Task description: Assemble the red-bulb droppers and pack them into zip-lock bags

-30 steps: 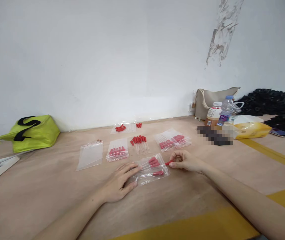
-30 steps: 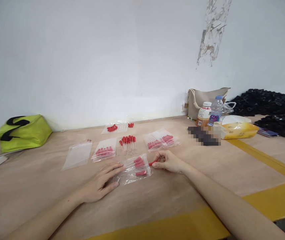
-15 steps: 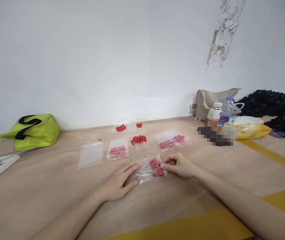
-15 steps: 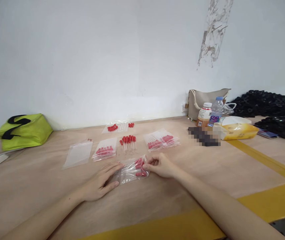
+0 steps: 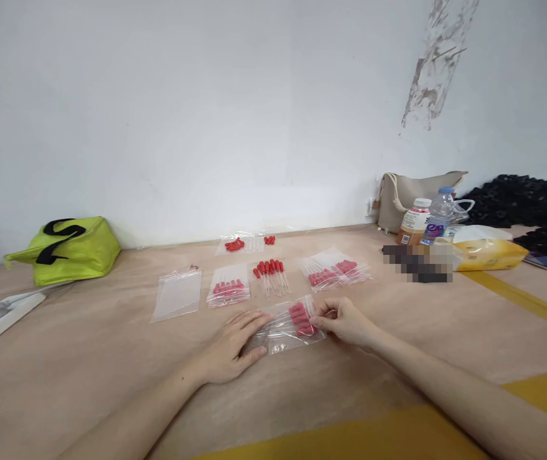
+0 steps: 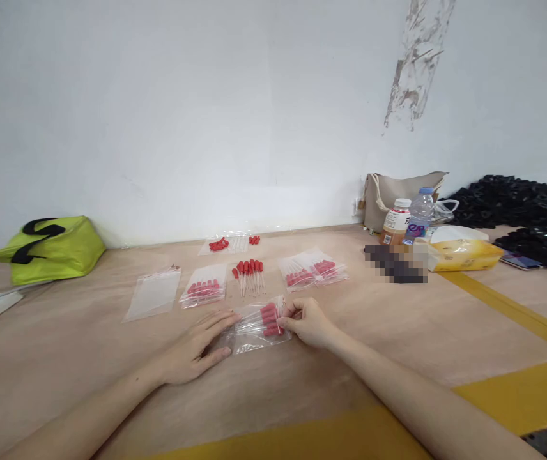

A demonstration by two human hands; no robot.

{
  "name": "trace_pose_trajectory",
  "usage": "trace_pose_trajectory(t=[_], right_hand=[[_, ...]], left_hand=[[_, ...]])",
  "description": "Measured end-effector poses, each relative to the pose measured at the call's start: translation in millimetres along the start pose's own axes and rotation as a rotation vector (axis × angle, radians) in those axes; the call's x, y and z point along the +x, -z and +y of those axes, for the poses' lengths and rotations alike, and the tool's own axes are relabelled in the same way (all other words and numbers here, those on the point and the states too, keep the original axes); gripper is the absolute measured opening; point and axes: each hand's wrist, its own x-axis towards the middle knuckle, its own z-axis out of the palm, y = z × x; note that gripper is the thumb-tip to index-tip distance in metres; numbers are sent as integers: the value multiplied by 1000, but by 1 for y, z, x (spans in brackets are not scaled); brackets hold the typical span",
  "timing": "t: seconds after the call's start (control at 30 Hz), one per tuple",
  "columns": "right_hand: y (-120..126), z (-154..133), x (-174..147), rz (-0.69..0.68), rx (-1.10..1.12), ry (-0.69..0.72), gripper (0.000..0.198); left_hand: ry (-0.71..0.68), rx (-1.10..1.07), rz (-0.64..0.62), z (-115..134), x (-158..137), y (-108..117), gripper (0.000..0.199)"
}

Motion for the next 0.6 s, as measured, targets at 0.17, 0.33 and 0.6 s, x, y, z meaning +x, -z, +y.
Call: trace_pose_trajectory(t=[0.17, 0.33, 0.6], right_hand=[[4, 8, 6, -31, 158, 2, 33], [10, 17, 14, 106, 233, -138, 33], [8, 7, 16, -89, 30, -177, 30]], left_hand=[[24, -14, 10, -1, -2, -2, 48], [19, -24, 2, -2, -2, 0, 49], [-36, -14, -32, -1, -1, 0, 52]])
